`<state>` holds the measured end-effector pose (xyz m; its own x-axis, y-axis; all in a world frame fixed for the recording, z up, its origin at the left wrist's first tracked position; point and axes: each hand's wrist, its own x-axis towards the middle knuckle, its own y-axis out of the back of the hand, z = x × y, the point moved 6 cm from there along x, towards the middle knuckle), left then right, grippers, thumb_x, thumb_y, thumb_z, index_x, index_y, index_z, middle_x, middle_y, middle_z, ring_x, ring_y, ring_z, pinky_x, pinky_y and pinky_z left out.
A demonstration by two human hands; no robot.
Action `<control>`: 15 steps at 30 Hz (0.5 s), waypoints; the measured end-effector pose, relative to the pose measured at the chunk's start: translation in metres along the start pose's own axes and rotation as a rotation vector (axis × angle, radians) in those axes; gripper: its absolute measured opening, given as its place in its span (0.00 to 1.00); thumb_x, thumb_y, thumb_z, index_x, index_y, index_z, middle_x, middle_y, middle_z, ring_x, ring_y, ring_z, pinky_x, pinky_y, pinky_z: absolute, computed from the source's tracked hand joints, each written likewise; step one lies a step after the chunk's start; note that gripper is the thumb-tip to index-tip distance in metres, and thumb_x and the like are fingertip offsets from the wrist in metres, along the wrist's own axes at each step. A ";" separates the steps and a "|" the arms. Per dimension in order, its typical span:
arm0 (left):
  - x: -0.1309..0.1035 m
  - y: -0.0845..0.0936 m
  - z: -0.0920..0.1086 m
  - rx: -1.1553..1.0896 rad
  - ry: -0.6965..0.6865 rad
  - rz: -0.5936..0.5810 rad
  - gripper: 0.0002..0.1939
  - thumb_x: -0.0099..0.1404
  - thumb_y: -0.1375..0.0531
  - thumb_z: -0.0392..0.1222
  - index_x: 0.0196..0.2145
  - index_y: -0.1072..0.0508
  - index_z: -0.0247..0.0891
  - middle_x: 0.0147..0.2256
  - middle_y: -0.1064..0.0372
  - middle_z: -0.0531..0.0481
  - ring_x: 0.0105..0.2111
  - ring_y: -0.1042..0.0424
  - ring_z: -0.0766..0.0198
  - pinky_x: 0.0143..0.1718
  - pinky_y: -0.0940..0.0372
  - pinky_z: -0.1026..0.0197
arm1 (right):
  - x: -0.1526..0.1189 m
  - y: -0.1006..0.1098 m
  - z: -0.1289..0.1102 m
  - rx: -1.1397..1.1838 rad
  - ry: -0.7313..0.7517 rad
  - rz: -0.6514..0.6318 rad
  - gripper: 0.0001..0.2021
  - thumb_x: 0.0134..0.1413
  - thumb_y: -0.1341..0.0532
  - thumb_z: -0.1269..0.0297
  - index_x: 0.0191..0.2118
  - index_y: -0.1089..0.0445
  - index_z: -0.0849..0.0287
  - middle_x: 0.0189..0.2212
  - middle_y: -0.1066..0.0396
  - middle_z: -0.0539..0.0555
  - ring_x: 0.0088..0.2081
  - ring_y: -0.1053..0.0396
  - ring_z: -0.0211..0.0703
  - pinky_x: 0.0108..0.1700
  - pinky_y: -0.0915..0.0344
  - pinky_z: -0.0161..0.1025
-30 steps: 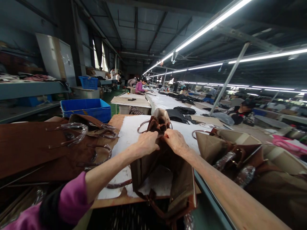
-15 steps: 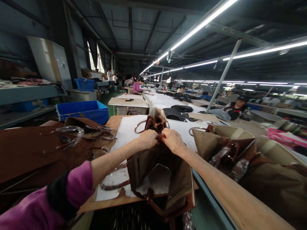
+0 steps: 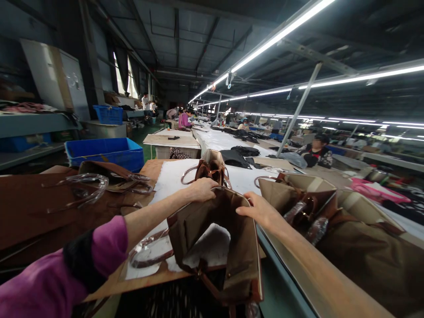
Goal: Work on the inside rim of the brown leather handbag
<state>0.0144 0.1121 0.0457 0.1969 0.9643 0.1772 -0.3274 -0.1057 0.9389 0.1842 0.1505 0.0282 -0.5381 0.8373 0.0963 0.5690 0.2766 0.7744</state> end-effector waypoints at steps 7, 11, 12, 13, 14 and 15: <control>-0.005 0.002 0.003 -0.253 0.040 -0.079 0.21 0.43 0.49 0.30 0.37 0.28 0.41 0.28 0.32 0.56 0.29 0.34 0.66 0.28 0.43 0.70 | 0.008 0.004 -0.008 -0.039 0.152 -0.059 0.11 0.42 0.45 0.69 0.33 0.30 0.57 0.23 0.31 0.47 0.29 0.35 0.40 0.30 0.43 0.33; -0.018 -0.003 0.003 -0.382 0.041 -0.208 0.20 0.42 0.49 0.31 0.34 0.27 0.38 0.25 0.33 0.56 0.26 0.35 0.67 0.23 0.45 0.70 | 0.005 0.008 -0.013 -0.128 0.201 -0.093 0.11 0.44 0.47 0.67 0.33 0.29 0.54 0.23 0.31 0.46 0.31 0.35 0.39 0.32 0.44 0.33; -0.021 -0.004 0.001 -0.404 0.064 -0.221 0.20 0.43 0.49 0.31 0.34 0.28 0.37 0.25 0.33 0.56 0.24 0.35 0.67 0.22 0.45 0.70 | 0.005 0.008 -0.015 -0.152 0.213 -0.087 0.11 0.45 0.47 0.67 0.33 0.29 0.54 0.24 0.31 0.46 0.31 0.35 0.39 0.32 0.44 0.33; -0.025 -0.006 -0.001 -0.421 0.089 -0.226 0.20 0.43 0.49 0.32 0.34 0.28 0.37 0.24 0.33 0.55 0.24 0.36 0.67 0.22 0.46 0.70 | 0.005 0.007 -0.016 -0.178 0.222 -0.080 0.11 0.45 0.47 0.67 0.33 0.29 0.53 0.24 0.31 0.46 0.32 0.35 0.39 0.33 0.45 0.33; -0.028 -0.007 -0.003 -0.431 0.109 -0.221 0.19 0.44 0.49 0.32 0.34 0.28 0.36 0.24 0.33 0.55 0.23 0.36 0.67 0.22 0.46 0.69 | 0.005 0.006 -0.018 -0.206 0.230 -0.073 0.11 0.46 0.47 0.67 0.33 0.29 0.53 0.25 0.31 0.46 0.32 0.35 0.39 0.32 0.45 0.32; -0.031 -0.008 -0.004 -0.434 0.120 -0.205 0.18 0.45 0.49 0.33 0.34 0.28 0.36 0.24 0.33 0.55 0.23 0.36 0.67 0.22 0.46 0.69 | 0.006 0.004 -0.020 -0.233 0.246 -0.070 0.10 0.46 0.47 0.67 0.33 0.29 0.53 0.25 0.31 0.46 0.32 0.35 0.39 0.32 0.45 0.32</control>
<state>0.0071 0.0845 0.0318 0.1983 0.9785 -0.0574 -0.6531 0.1756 0.7366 0.1714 0.1472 0.0444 -0.7207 0.6737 0.1633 0.3828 0.1905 0.9040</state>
